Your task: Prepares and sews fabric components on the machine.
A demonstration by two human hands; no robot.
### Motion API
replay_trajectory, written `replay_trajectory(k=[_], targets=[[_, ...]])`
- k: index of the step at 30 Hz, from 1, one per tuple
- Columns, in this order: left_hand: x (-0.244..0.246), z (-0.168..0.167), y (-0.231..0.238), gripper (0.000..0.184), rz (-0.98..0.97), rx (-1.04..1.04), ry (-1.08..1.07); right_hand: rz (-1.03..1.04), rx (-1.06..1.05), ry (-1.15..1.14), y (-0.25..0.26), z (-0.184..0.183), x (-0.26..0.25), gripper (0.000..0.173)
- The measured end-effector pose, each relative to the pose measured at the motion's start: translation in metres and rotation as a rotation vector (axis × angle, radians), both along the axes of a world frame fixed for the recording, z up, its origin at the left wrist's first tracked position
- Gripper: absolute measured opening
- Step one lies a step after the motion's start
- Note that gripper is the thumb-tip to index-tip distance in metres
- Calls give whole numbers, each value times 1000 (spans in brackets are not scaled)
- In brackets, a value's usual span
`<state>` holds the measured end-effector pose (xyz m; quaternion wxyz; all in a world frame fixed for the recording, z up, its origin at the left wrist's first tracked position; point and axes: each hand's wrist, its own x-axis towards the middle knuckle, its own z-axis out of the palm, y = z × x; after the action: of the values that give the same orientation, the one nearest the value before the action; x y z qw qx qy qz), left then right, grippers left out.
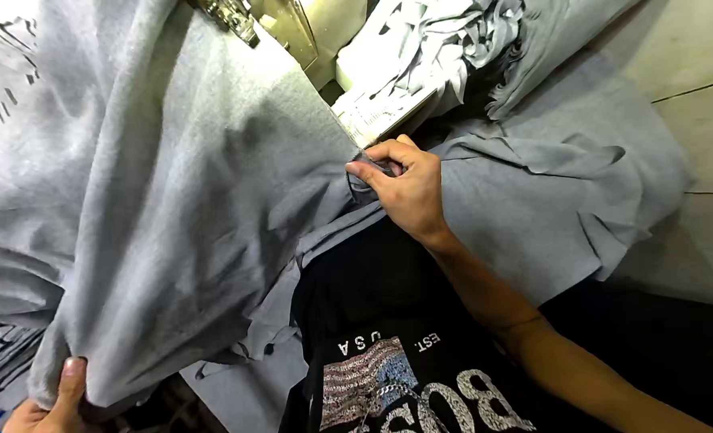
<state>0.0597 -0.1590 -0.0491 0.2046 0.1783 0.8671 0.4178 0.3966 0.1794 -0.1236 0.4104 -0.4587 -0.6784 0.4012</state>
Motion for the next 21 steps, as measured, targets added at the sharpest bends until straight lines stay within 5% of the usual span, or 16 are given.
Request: replay_trajectory(k=[5, 12, 21], targets=[[-28, -9, -10, 21, -5, 42, -79, 37, -26, 25, 2, 2, 3, 13], [0, -12, 11, 19, -47, 40, -139, 55, -15, 73, -11, 8, 8, 14], [15, -12, 19, 26, -40, 14, -149, -29, 157, -194, -10, 3, 0, 28]])
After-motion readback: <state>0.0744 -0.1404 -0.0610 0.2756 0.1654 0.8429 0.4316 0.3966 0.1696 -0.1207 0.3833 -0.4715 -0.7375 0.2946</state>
